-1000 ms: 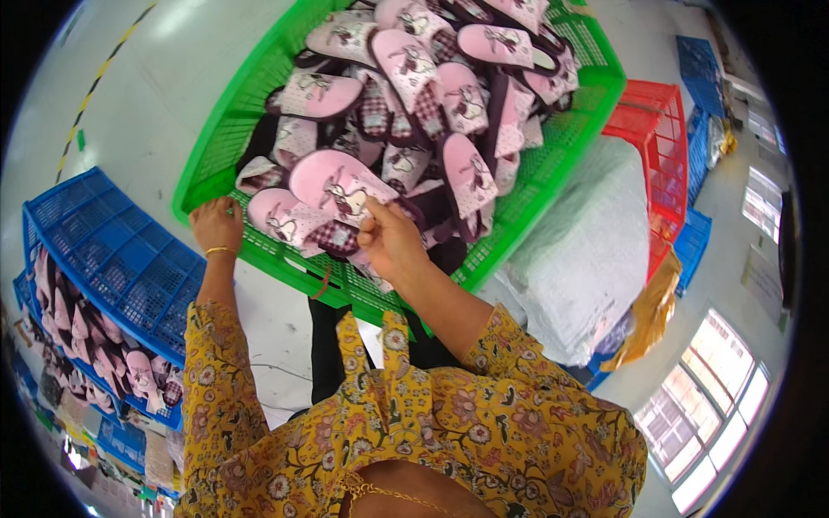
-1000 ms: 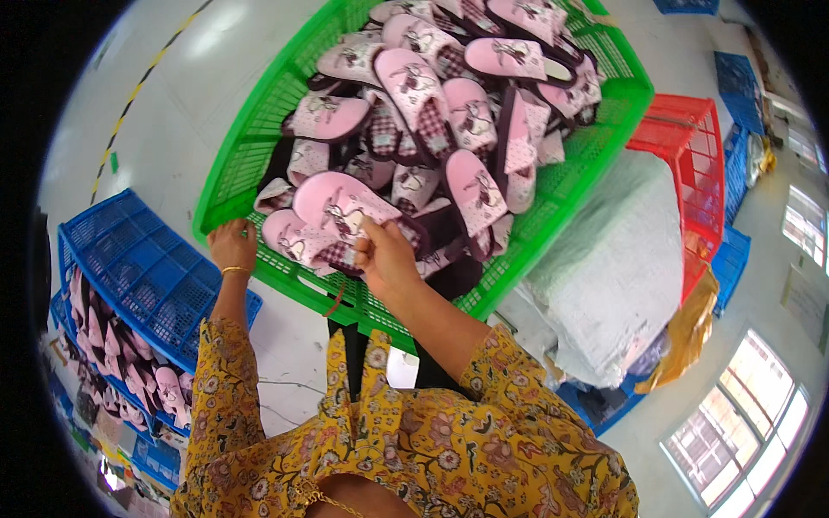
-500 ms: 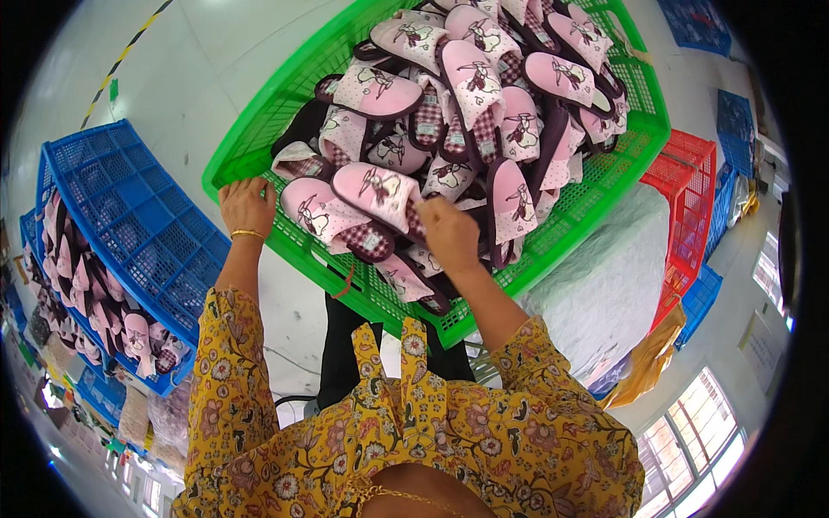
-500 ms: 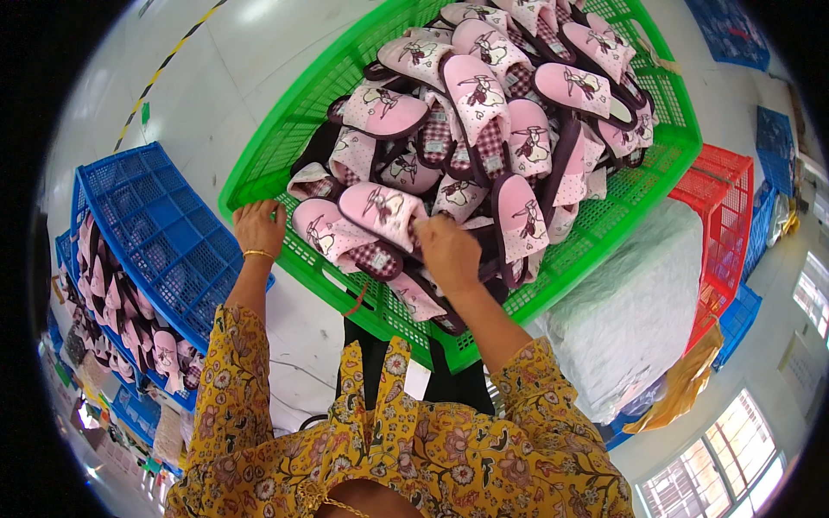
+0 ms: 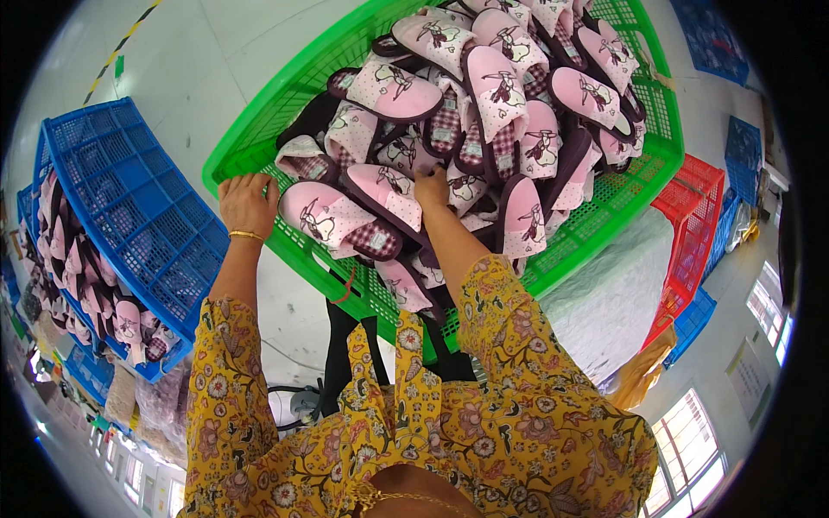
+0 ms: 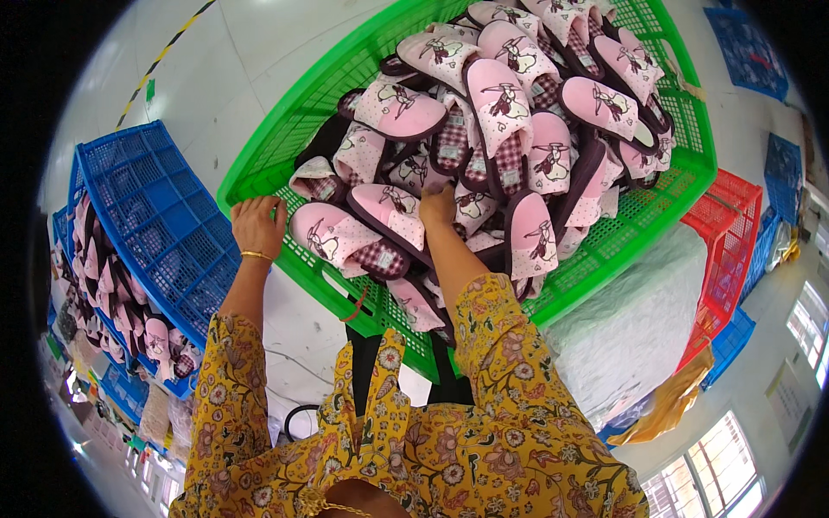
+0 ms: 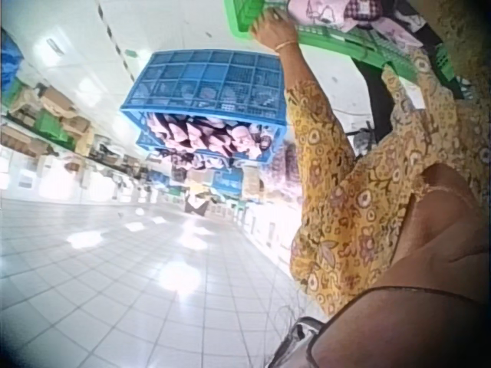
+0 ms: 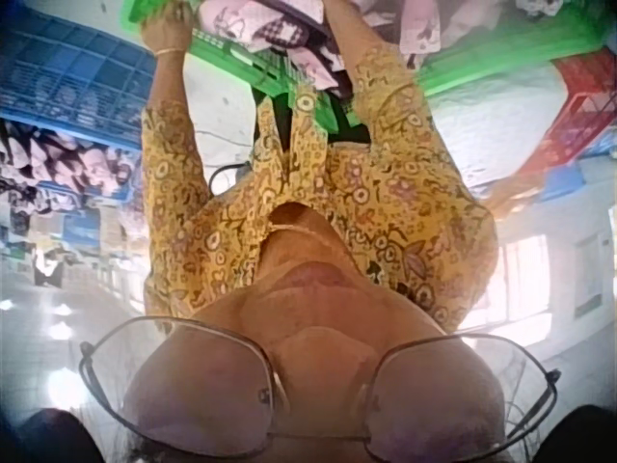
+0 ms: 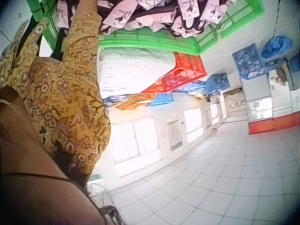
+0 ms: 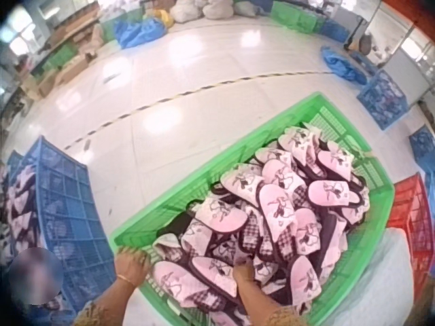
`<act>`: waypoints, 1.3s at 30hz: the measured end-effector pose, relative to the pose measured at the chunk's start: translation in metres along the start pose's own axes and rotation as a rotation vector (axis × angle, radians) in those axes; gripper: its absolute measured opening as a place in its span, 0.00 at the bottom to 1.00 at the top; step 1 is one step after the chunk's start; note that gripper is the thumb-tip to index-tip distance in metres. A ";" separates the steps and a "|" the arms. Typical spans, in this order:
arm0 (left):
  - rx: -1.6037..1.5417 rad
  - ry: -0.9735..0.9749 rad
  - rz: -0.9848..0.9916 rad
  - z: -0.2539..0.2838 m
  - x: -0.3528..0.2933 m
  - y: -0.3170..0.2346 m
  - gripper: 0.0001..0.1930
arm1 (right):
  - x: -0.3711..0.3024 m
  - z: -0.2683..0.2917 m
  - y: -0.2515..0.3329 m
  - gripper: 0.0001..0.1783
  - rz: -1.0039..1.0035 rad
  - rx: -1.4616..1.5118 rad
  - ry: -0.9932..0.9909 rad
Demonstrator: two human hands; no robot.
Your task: The person repeatedly picks up pairs of pink slippers from a green basket, turns them over to inspect the soles, and places them onto a white sheet on the floor. The person continues this cycle, moving slippers from the basket to the sheet throughout the clip.
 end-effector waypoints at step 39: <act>-0.008 -0.062 -0.027 0.003 -0.005 0.000 0.06 | -0.116 0.239 0.151 0.24 0.988 0.056 -0.102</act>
Point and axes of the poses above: each hand's wrist, its own x-axis towards the middle knuckle, its own z-axis out of the back of the hand, y = z × x, the point moved 9 cm from there along x, towards the middle knuckle, and after that the axes turned 3 degrees about -y, right-handed, at the moved point
